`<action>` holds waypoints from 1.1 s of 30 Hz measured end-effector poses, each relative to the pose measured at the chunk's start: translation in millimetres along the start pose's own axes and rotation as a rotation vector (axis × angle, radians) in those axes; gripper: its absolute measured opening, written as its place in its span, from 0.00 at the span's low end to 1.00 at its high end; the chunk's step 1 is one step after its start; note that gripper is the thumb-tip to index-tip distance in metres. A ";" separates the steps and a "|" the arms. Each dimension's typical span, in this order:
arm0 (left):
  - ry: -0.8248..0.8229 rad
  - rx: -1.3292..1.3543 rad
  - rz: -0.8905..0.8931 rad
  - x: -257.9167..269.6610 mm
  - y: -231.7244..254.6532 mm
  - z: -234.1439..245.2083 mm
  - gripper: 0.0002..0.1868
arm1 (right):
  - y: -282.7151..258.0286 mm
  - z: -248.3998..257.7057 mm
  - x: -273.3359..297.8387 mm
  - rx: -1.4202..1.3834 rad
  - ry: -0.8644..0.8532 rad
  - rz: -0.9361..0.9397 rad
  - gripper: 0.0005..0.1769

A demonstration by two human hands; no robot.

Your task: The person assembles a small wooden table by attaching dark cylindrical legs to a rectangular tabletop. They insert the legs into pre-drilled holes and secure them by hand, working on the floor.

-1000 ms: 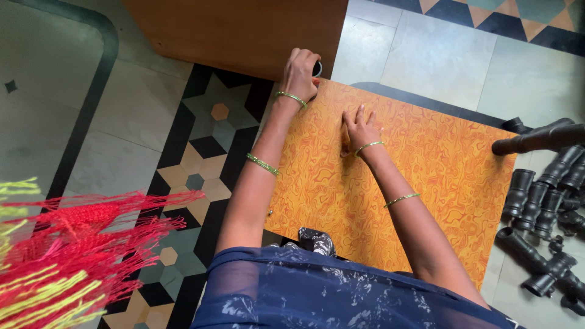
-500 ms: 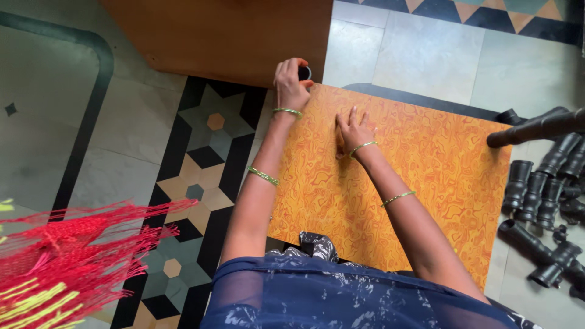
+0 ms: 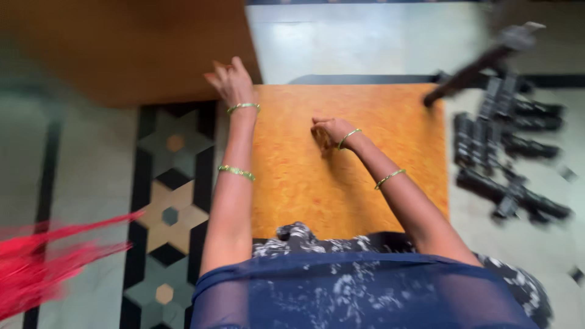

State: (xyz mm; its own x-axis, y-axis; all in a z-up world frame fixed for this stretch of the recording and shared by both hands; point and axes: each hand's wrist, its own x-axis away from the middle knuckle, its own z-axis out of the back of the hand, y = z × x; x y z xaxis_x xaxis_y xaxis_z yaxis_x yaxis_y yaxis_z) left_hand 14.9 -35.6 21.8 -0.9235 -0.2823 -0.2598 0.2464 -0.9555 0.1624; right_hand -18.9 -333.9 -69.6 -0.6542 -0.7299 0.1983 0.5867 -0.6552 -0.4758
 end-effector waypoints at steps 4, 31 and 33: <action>-0.185 -0.345 -0.280 37.4 106.7 -21.8 0.41 | 54.8 25.1 75.5 -0.212 -0.266 -0.244 0.36; -0.993 -0.274 -0.345 177.5 308.7 -73.9 0.77 | 353.0 19.9 474.5 -0.049 0.535 -1.113 0.18; -1.007 -0.290 -0.366 175.0 309.5 -74.7 0.79 | 360.2 16.6 488.5 -0.157 0.601 -1.166 0.16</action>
State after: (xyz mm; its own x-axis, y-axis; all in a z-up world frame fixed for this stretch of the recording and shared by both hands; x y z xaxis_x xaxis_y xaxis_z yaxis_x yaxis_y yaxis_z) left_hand -48.4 -387.1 -44.6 -0.7388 0.0937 0.6674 -0.1519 -0.9880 -0.0294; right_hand -119.2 -929.7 -129.9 -0.8669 0.4694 0.1677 -0.4957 -0.7769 -0.3881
